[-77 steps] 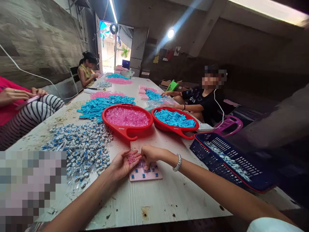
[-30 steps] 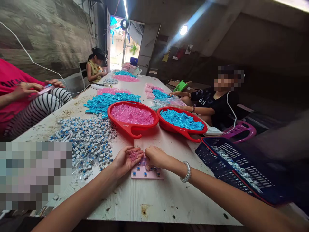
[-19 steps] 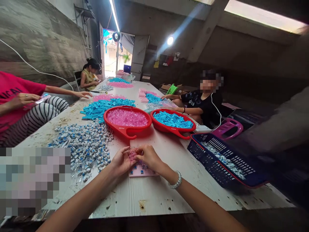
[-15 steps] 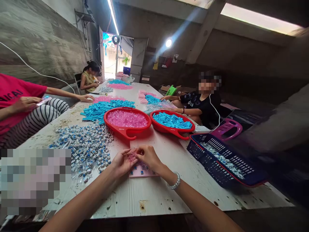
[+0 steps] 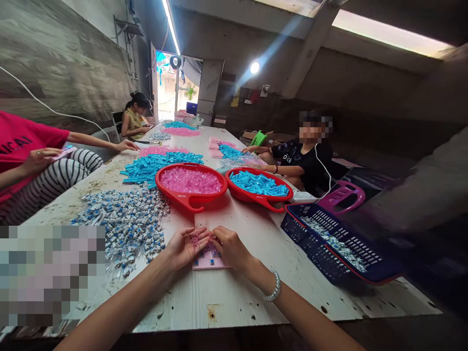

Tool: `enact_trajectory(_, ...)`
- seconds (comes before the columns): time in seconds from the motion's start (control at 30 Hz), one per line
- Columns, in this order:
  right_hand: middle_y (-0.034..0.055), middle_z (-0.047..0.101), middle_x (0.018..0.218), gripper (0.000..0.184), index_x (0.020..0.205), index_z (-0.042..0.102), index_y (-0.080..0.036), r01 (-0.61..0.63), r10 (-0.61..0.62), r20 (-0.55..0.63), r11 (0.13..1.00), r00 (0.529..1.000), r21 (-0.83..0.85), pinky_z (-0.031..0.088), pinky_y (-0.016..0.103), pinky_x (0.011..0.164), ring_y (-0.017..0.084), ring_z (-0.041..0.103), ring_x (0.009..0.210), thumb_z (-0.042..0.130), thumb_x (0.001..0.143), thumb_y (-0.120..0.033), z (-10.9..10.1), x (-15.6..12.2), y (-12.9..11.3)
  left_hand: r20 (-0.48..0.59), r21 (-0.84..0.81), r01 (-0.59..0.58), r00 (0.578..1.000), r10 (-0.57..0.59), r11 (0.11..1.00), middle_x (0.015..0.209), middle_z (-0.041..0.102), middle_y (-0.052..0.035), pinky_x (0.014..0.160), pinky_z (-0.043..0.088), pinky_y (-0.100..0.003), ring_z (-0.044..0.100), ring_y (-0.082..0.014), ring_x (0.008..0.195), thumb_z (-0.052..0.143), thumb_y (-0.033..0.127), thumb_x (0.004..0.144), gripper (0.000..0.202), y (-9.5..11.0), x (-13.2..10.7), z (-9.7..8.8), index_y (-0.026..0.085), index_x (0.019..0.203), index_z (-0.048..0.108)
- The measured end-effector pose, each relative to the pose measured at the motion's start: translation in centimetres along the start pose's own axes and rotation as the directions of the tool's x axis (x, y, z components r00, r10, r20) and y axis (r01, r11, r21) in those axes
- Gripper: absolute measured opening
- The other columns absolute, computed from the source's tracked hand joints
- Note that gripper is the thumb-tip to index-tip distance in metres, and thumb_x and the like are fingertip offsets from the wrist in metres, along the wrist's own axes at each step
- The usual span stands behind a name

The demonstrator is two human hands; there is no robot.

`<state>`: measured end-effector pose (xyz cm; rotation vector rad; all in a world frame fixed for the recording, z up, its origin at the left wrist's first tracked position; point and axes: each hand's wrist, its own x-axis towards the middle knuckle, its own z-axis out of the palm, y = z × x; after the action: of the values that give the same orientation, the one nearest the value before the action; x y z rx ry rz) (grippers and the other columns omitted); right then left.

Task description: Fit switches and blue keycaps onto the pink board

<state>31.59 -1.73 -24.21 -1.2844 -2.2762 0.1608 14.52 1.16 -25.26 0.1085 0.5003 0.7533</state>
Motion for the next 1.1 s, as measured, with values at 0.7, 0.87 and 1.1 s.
enact_trajectory(0.7,0.0068,0.067,0.087,0.015,0.088,0.064,-0.019,0.004,0.044,-0.26,0.984,0.964,0.18,0.055,0.033,0.076,0.018,0.064,0.083,0.05,0.086,-0.014,1.0,-5.5,0.8,-0.065,0.032,0.041,0.997,-0.039,0.999,0.106,0.063,-0.0221,0.072,0.057,-0.028,0.066,-0.0263,0.095,0.039,0.013,0.087,0.039,-1.0,-0.1,0.2,-0.001,0.123,0.043)
enact_trajectory(0.87,0.0071,0.065,0.086,0.014,0.085,0.064,-0.018,-0.006,0.057,-0.28,0.984,0.958,0.18,0.055,0.033,0.073,0.018,0.063,0.082,0.051,0.086,-0.014,1.2,-5.7,0.7,-0.072,0.025,0.034,0.997,-0.033,0.999,0.106,0.063,-0.023,0.071,0.056,-0.028,0.066,-0.0267,0.093,0.039,0.013,0.087,0.039,-1.0,-0.3,0.4,-0.004,0.121,0.045)
enact_trajectory(1.1,0.0064,0.066,0.083,0.017,0.081,0.067,-0.018,-0.024,0.075,-0.232,0.977,0.97,0.213,0.054,0.03,0.071,0.017,0.063,0.078,0.052,0.083,-0.011,0.9,-5.6,1.1,-0.076,0.015,0.032,0.997,-0.03,0.999,0.103,0.064,-0.0227,0.071,0.056,-0.028,0.067,-0.0265,0.092,0.038,0.013,0.087,0.038,-1.0,-0.2,0.5,-0.004,0.12,0.045)
